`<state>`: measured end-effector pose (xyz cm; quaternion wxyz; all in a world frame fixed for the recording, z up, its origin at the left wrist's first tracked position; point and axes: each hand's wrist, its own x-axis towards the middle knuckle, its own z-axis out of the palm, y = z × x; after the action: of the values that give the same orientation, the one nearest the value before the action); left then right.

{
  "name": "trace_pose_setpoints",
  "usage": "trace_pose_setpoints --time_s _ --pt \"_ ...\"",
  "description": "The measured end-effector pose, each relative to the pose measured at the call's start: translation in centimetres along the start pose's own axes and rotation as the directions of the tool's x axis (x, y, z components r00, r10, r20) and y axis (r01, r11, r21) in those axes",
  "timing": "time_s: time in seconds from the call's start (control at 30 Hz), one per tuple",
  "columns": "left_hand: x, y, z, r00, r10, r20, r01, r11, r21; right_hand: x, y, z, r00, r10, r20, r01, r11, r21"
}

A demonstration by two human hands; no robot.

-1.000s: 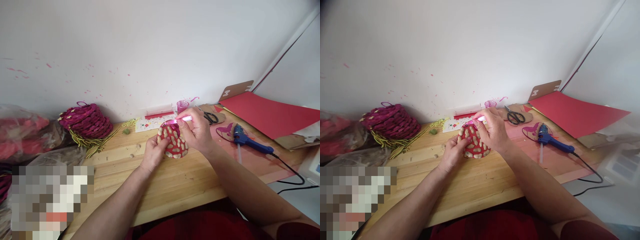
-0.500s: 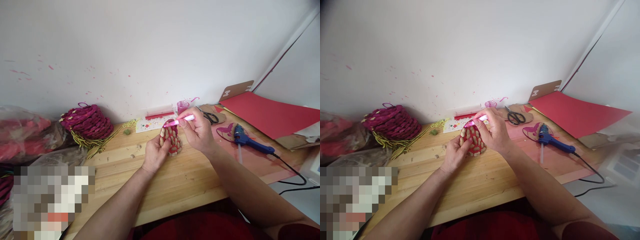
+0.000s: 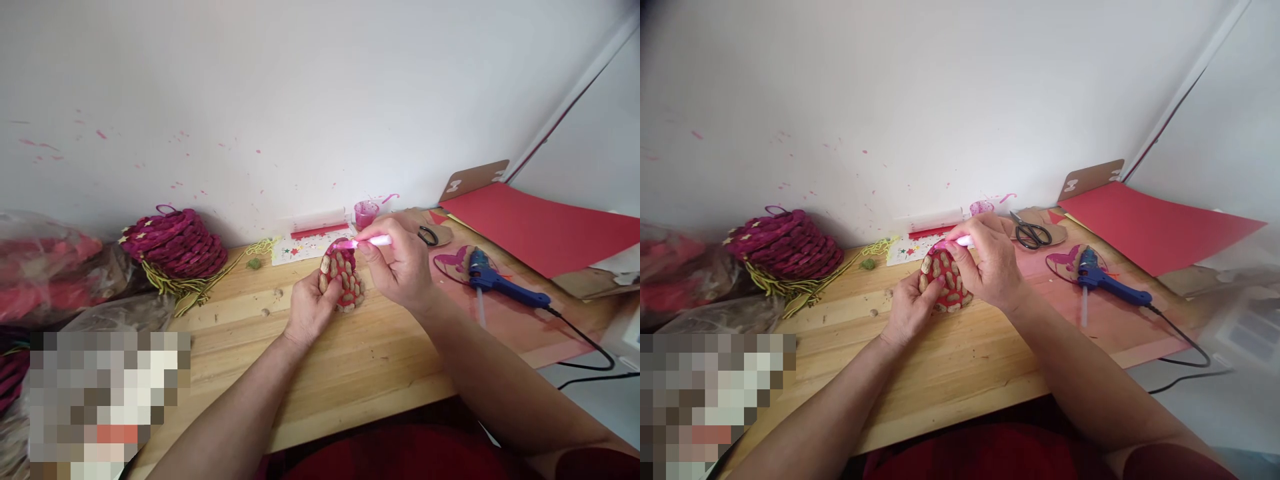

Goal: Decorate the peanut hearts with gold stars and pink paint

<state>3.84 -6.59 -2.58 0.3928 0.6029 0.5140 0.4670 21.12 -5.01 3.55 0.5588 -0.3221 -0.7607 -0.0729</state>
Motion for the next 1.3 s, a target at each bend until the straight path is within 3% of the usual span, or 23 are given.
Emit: trace_pose_setpoints --time_s 0.4,0.53,0.63,0.77,0.97,1.3 --pt "0.1 -0.4 0.0 1.0 0.015 0.008 -0.015 1.0 -0.019 0.0 0.1 0.1 0.999 -0.004 0.032 0.003 1.0 0.028" --pt "0.1 -0.5 0.0 1.0 -0.01 0.004 0.01 0.998 -0.058 -0.3 1.1 0.5 0.991 0.129 0.02 -0.13 0.984 0.121" --pt "0.1 -0.4 0.1 0.999 -0.052 0.004 0.052 0.995 -0.086 -0.5 2.5 1.0 0.961 0.276 0.025 -0.27 0.916 0.295" --pt "0.2 -0.2 0.3 0.997 -0.082 0.009 0.082 0.988 -0.129 -0.7 3.6 1.3 0.937 0.345 0.046 -0.328 0.833 0.446" --pt "0.2 0.1 0.3 0.992 -0.128 0.01 0.128 0.972 -0.197 -0.6 3.1 1.0 0.954 0.296 0.051 -0.295 0.895 0.335" --pt "0.4 -0.2 0.3 0.985 -0.171 0.012 0.168 0.949 -0.268 -0.7 3.1 1.1 0.951 0.307 0.025 -0.302 0.916 0.263"
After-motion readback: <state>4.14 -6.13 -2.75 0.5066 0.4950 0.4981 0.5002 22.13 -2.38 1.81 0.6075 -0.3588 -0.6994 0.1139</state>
